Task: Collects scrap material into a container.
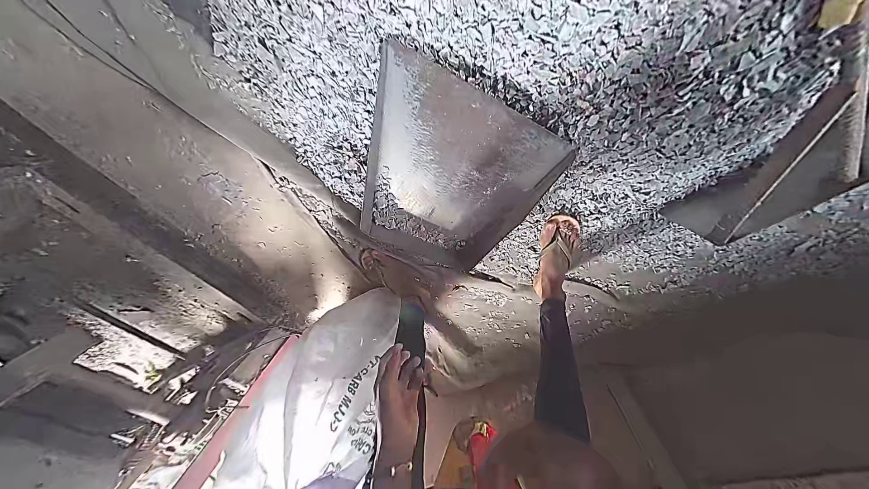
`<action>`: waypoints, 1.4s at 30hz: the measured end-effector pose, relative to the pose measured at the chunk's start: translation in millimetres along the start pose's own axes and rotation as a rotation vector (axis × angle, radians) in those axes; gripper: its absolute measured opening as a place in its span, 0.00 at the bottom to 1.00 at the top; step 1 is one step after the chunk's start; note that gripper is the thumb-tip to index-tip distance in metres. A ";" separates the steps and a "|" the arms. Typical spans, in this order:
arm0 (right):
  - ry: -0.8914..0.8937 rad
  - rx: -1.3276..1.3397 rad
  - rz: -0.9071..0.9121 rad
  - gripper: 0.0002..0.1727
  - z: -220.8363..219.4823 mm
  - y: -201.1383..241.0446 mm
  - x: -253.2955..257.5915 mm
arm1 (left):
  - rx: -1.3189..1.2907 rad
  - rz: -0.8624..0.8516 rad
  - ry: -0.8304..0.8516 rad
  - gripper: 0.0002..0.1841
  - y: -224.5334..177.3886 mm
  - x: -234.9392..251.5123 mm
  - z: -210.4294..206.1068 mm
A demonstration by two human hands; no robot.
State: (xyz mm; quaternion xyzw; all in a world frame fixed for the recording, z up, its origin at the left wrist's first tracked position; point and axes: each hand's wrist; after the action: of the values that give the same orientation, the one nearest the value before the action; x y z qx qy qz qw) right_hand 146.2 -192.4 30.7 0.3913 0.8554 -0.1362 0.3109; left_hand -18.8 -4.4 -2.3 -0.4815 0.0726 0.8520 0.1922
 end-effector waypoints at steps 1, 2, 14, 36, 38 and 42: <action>-0.211 -0.038 0.070 0.17 37.3 3.0 30.0 | -0.030 -0.003 -0.012 0.17 2.9 1.9 -0.1; -0.383 -0.089 0.126 0.20 69.6 14.9 62.6 | -0.045 -0.004 0.002 0.16 2.3 4.6 -3.7; -1.268 0.074 0.540 0.29 119.1 65.9 241.2 | 0.114 -0.052 0.116 0.20 22.5 36.3 -35.2; -0.901 0.027 -0.168 0.21 116.7 -16.4 86.0 | -0.204 0.165 -0.280 0.27 185.2 25.0 -77.1; -1.021 -0.053 -0.190 0.22 110.1 -40.4 105.6 | -0.107 0.127 -0.304 0.27 203.6 42.7 -67.4; -1.145 -0.113 -0.187 0.24 93.2 -88.7 118.7 | 0.126 -0.046 -0.308 0.30 220.0 50.1 -37.3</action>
State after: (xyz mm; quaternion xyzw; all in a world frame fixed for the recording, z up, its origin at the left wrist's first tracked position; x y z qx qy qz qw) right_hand 59.6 -225.7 -117.7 0.1611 0.5879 -0.3072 0.7308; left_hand -99.8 -204.4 -77.9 -0.3336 0.0845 0.9049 0.2504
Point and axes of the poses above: each hand's wrist, its own x-axis towards the middle knuckle, its own z-axis out of the back of the hand, y = z × x, and after that the axes turned 10 degrees about x, right-handed
